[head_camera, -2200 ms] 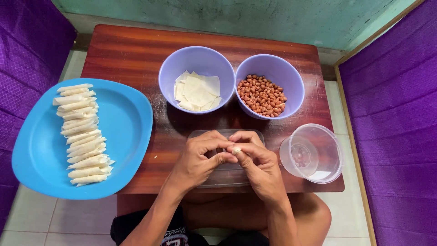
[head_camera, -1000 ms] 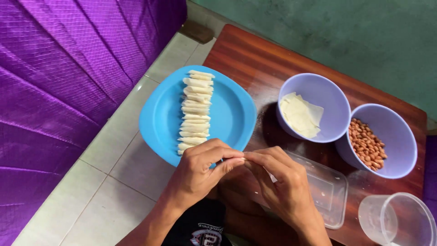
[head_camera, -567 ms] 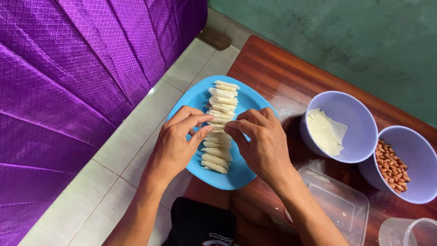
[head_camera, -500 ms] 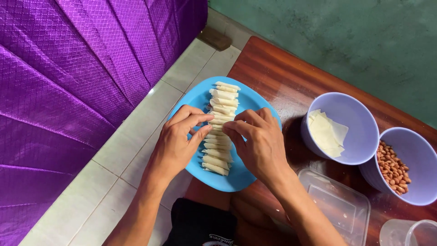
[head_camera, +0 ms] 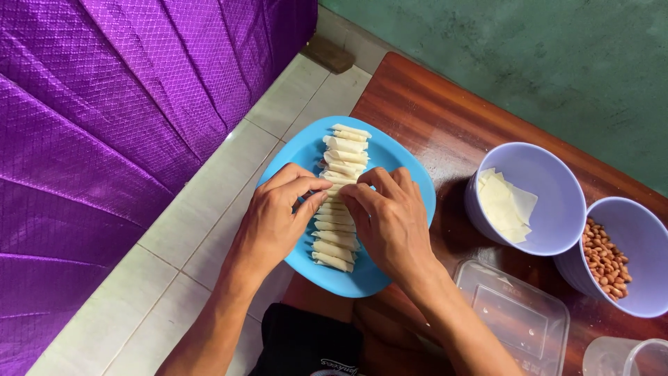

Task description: Wrapping peanuts in small square wrappers to create snack rolls

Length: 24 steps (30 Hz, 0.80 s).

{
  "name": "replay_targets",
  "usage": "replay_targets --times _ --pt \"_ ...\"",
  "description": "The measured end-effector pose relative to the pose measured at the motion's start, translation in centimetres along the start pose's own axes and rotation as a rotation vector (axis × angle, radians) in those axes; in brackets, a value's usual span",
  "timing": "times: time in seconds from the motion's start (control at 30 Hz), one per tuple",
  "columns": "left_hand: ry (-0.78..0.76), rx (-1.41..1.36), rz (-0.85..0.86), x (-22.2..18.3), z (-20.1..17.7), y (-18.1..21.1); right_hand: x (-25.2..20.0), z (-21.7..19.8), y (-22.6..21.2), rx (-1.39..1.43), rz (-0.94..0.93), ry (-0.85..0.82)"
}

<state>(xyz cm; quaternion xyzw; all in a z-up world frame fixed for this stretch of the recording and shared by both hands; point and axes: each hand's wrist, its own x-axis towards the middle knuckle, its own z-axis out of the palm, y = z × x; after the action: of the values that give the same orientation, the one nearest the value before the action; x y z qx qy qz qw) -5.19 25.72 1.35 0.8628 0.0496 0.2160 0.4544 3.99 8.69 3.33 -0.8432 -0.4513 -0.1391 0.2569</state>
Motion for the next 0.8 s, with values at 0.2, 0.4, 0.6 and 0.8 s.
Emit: replay_targets --times 0.2,0.4,0.6,0.8 --pt "0.048 0.008 0.038 -0.1 -0.3 1.3 -0.5 -1.2 -0.4 0.027 0.015 0.033" --pt "0.106 -0.101 0.138 -0.4 3.1 6.9 -3.8 -6.0 -0.2 0.062 0.120 0.195" --pt "-0.139 -0.402 0.299 -2.8 13.0 15.0 -10.6 -11.0 2.5 0.086 0.474 0.381" --pt "0.021 -0.370 0.400 -1.4 20.3 16.9 -16.4 -15.0 6.8 -0.101 0.460 0.469"
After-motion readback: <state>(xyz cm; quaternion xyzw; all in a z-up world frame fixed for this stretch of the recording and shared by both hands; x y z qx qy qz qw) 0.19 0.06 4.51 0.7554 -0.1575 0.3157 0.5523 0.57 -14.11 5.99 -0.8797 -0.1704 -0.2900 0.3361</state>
